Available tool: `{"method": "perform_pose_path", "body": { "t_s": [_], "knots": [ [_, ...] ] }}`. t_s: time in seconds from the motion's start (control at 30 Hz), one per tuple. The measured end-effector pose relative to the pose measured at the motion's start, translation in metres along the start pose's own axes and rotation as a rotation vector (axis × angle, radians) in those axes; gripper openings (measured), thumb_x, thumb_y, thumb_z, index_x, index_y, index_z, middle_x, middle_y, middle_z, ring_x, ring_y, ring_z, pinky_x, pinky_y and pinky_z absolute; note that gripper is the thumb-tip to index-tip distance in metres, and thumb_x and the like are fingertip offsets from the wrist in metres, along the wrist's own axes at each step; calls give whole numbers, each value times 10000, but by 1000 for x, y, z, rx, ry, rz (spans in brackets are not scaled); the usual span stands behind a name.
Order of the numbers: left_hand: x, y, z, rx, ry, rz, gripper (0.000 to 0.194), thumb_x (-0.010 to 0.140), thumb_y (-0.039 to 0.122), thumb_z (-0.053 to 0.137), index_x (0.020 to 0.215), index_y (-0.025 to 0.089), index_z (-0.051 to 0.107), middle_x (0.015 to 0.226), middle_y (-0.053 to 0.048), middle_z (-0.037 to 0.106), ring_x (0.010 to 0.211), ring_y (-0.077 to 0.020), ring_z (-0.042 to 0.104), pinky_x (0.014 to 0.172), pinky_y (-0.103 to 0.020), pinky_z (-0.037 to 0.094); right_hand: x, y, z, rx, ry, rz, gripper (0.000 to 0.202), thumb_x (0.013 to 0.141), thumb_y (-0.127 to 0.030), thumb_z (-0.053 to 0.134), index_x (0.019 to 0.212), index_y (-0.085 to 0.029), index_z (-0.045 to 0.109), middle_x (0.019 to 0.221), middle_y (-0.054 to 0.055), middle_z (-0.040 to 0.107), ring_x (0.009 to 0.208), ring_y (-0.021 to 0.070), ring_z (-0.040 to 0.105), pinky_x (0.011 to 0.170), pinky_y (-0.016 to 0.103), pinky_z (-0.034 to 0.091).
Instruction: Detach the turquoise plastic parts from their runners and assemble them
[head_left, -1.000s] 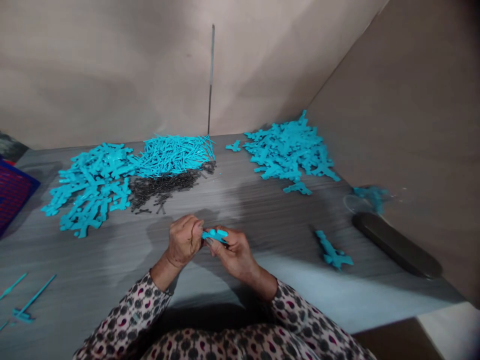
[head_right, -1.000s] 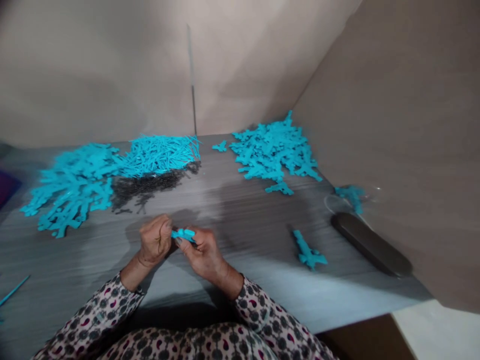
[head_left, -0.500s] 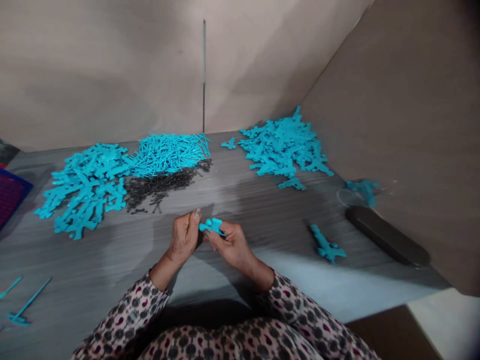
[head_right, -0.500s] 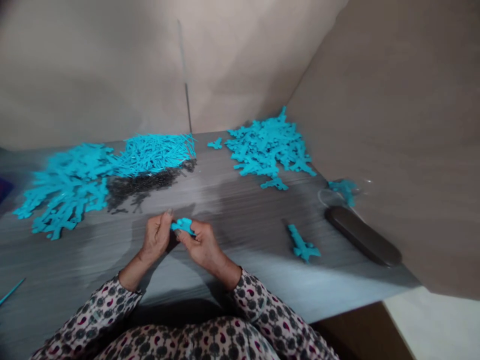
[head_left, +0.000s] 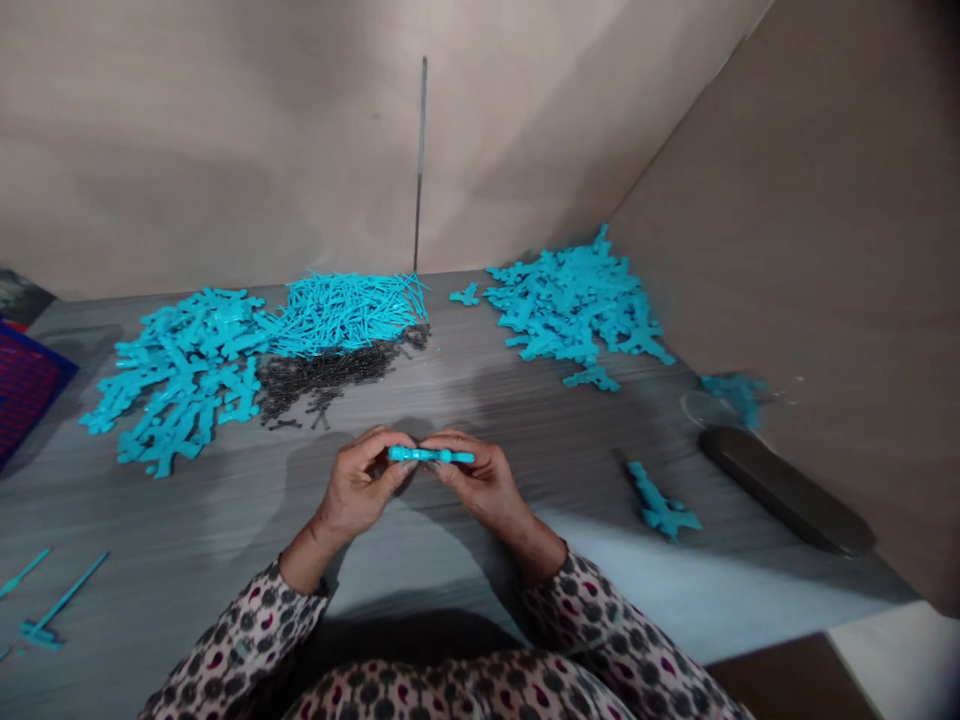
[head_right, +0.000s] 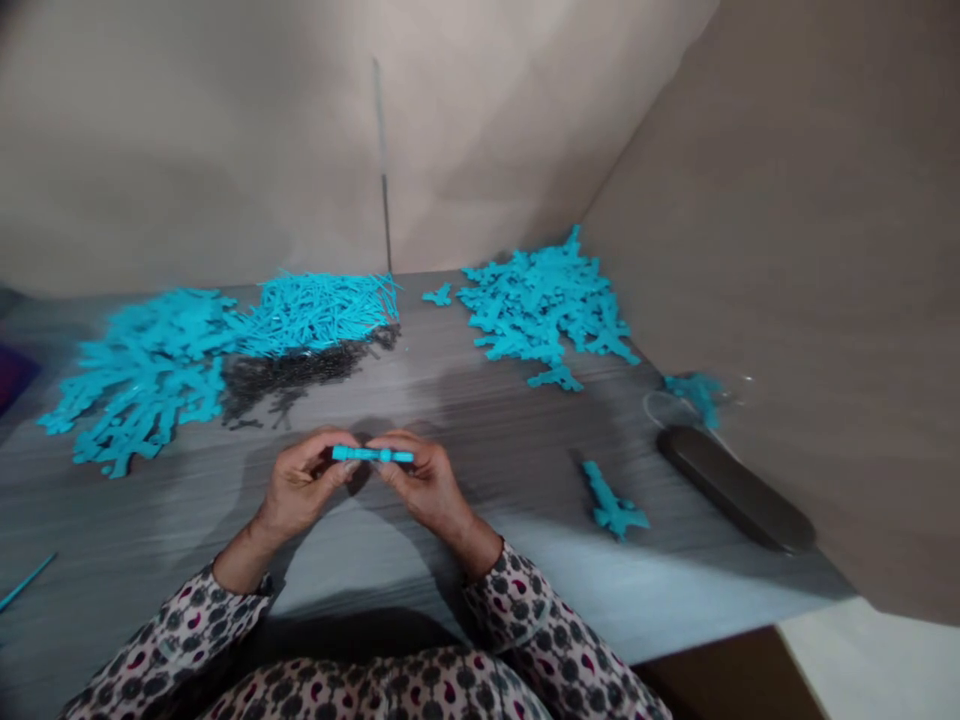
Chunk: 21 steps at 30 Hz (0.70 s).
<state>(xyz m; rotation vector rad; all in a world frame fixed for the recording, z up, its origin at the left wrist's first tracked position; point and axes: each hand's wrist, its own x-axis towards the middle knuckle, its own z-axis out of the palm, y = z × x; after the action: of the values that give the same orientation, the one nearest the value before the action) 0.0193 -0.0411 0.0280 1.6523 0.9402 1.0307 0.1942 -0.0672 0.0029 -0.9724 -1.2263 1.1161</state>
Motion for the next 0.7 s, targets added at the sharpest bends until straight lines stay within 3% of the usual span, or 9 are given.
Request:
{"method": "perform_pose_path", "body": {
  "t_s": [0.3,0.53,0.7],
  "knots": [
    [2,3,2,112,-8,198,159,873,286,621,877,142,687,806,-72,660,738,-155,606,657,-243,480,-6,0,1,-57,7,51,207,787,-365,720,896,-189,721,773,22,683,678,138,596,643,244,493],
    [1,13,4,187,3,313,132,912,246,563,890,154,655,819,-69,659,780,-158,621,693,-252,489,-4,-20,7,-75,15,-117,129,824,-330,692,832,-201,692,826,50,673,784,172,617,718,288,497],
    [-3,25,8,224,20,346,91,911,198,551,889,167,634,805,-62,653,771,-156,618,700,-260,490,-9,-30,10,-76,55,-136,139,846,-344,684,819,-209,699,841,67,682,806,191,632,728,319,504]
  ]
}}
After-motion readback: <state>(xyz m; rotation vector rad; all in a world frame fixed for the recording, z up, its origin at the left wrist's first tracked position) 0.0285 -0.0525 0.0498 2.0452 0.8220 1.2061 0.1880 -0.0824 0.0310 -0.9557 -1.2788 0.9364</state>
